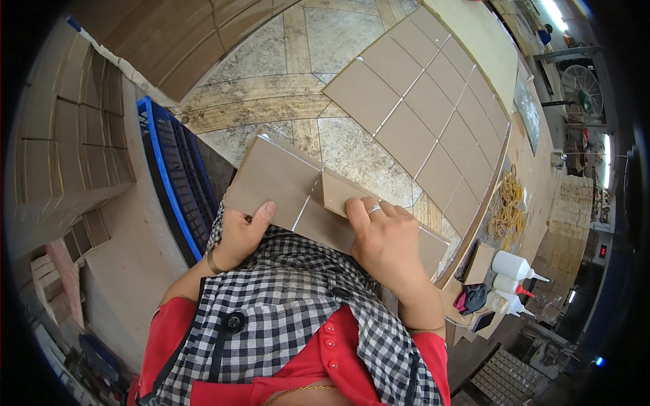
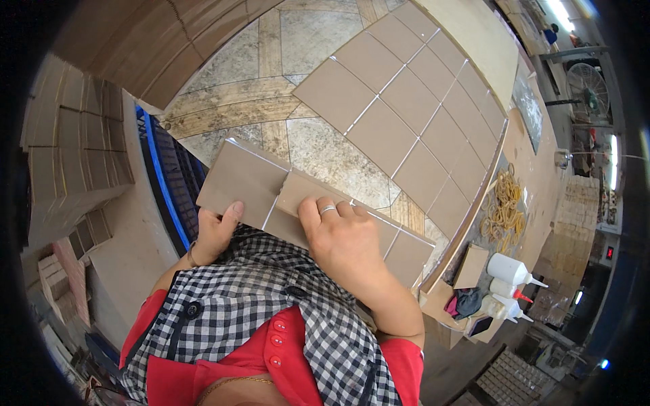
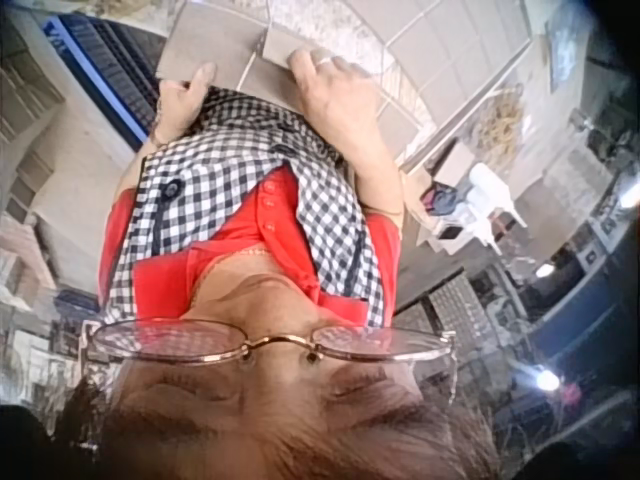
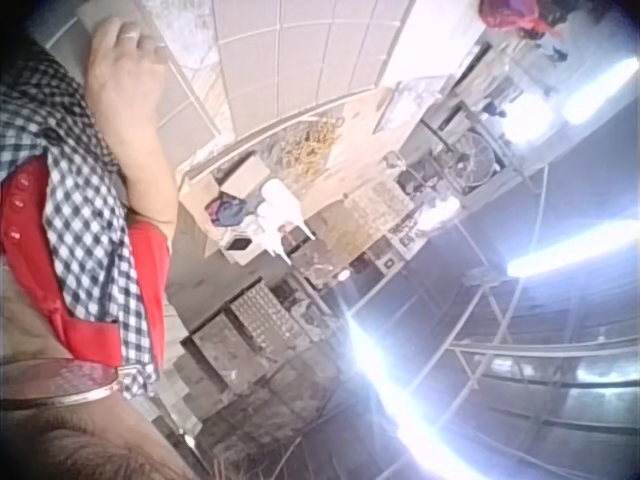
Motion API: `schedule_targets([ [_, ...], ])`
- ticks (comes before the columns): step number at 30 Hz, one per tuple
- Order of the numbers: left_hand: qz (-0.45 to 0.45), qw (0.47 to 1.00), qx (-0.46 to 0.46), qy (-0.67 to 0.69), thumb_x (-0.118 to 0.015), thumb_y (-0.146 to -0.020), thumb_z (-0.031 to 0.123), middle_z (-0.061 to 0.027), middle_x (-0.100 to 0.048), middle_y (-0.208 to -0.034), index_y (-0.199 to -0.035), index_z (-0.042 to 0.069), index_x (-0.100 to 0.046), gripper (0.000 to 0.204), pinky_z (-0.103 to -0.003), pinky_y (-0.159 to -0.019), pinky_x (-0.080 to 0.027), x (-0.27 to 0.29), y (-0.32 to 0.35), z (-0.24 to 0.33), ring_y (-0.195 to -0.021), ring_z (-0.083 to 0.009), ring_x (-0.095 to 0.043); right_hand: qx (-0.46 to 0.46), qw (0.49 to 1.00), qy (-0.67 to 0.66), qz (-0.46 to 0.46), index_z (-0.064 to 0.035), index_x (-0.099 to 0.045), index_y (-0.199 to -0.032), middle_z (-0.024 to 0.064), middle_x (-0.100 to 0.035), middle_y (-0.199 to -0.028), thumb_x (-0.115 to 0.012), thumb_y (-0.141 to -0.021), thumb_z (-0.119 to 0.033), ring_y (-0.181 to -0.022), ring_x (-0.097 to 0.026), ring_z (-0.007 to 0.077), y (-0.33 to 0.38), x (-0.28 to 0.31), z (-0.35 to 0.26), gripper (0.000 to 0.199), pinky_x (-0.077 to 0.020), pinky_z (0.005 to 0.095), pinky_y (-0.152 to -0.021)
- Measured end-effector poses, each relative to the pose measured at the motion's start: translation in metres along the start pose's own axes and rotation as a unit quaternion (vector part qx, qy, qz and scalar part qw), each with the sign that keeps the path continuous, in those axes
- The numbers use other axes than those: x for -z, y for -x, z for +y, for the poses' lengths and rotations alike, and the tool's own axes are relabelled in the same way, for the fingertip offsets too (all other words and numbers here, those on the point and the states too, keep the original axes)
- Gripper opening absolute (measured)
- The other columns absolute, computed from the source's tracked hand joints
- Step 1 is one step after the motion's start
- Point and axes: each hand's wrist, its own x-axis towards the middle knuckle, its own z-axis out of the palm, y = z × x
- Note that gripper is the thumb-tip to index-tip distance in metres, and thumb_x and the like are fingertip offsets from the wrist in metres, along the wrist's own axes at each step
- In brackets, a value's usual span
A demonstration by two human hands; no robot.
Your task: Applying glue to cardboard templates and folding them into boxes, secured with rubber bands.
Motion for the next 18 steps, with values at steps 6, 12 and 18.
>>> schedule_targets([
  [6,-0.036,0.946,-0.220,-0.237,-0.064,-0.077,0.006,-0.0155,-0.064,-0.096,-0.098,0.000,-0.063,0.022,-0.037,-0.075,-0.049,-0.009,-0.008,0.031,-0.085,-0.0305,-0.062,-0.031,0.998,-0.052,-0.015,-0.0074,-0.050,-0.085,0.0076,-0.054,-0.064,-0.063,-0.061,-0.007,-0.057,-0.058,0.0248,-0.011,0.005,0.017,0.027,-0.0437,0.0374,-0.051],
  [12,-0.075,0.880,-0.343,-0.319,-0.066,-0.069,0.005,-0.0249,-0.060,-0.107,-0.125,-0.014,-0.046,0.062,-0.039,-0.076,-0.049,-0.032,-0.012,0.035,-0.089,-0.0333,-0.061,-0.059,0.993,-0.098,-0.011,-0.0083,-0.050,-0.087,0.0107,-0.052,-0.056,-0.058,-0.065,-0.002,-0.053,-0.055,0.0313,-0.017,0.008,0.028,0.024,-0.0398,0.0423,-0.048],
  [18,-0.086,0.867,-0.353,-0.341,-0.065,-0.069,0.004,-0.0258,-0.059,-0.107,-0.125,-0.014,-0.044,0.063,-0.040,-0.077,-0.049,-0.032,-0.012,0.035,-0.090,-0.0345,-0.060,-0.061,0.994,-0.094,0.005,-0.0079,-0.049,-0.085,0.0113,-0.053,-0.056,-0.058,-0.064,-0.002,-0.054,-0.056,0.0316,-0.016,0.003,0.029,0.023,-0.0402,0.0428,-0.048],
])
